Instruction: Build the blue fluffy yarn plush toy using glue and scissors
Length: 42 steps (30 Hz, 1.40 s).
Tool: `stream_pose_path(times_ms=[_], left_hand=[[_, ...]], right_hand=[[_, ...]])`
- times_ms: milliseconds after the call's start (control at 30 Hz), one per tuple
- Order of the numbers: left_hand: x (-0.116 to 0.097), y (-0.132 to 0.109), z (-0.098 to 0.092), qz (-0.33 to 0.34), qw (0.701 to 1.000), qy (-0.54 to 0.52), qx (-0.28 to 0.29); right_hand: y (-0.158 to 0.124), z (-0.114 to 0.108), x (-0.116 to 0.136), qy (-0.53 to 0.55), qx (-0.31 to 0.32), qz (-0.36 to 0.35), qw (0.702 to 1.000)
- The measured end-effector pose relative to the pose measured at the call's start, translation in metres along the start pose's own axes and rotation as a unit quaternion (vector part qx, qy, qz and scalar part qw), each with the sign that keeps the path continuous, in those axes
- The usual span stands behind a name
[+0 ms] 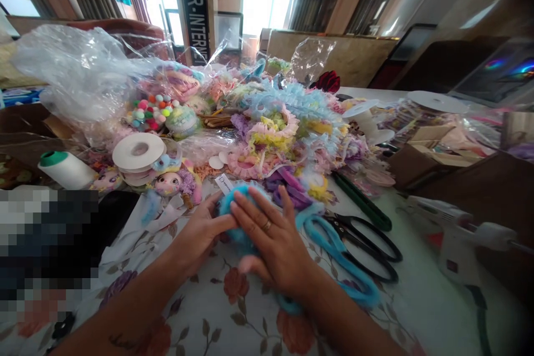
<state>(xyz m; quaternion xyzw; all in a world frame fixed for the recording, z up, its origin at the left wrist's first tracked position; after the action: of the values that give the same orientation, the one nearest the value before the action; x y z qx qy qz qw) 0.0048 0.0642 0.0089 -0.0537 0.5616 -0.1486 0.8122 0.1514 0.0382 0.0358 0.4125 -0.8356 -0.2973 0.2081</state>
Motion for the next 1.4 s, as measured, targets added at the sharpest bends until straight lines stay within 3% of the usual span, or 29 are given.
stream_pose_path(times_ms=[100, 167, 333, 467, 567, 867, 1200, 1400], left_hand=[[0.000, 0.001, -0.001, -0.024, 1.000, -0.002, 0.001], [-0.002, 0.001, 0.000, -0.032, 0.999, -0.010, 0.005], [-0.001, 0.002, 0.000, -0.063, 0.996, -0.060, -0.014], [-0.005, 0.002, 0.003, -0.015, 0.999, -0.043, 0.004], [-0.007, 0.003, -0.001, 0.035, 0.999, 0.009, -0.016], [-0.010, 0.007, -0.006, 0.124, 0.988, 0.089, -0.038], [-0.008, 0.005, -0.001, 0.125, 0.980, 0.155, 0.000], [-0.002, 0.005, 0.001, 0.100, 0.987, 0.123, 0.023]], right_hand=[[-0.007, -0.001, -0.032, -0.019, -0.045, 0.180, 0.983], [-0.011, -0.008, -0.046, -0.022, -0.098, 0.245, 0.964], [-0.004, -0.024, -0.028, 0.028, -0.182, 0.212, 0.960], [-0.001, -0.014, -0.019, 0.168, -0.140, 0.269, 0.938], [-0.003, -0.006, -0.018, 0.218, -0.118, 0.294, 0.923], [-0.003, -0.001, -0.019, 0.234, -0.104, 0.309, 0.916], [-0.006, 0.000, -0.024, 0.204, -0.122, 0.321, 0.917], [-0.005, 0.005, -0.026, 0.208, -0.098, 0.326, 0.917]])
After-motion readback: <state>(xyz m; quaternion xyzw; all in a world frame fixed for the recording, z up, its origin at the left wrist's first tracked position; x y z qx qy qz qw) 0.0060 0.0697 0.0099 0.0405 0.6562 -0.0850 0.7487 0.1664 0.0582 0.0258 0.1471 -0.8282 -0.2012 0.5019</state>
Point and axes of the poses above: each hand's wrist, its own y-axis towards the middle knuckle, its own z-axis out of the palm, x = y × z, the point moved 5 cm from there along y, towards the middle knuckle, and after that the axes turned 3 degrees about -x, right-handed, at the moved point
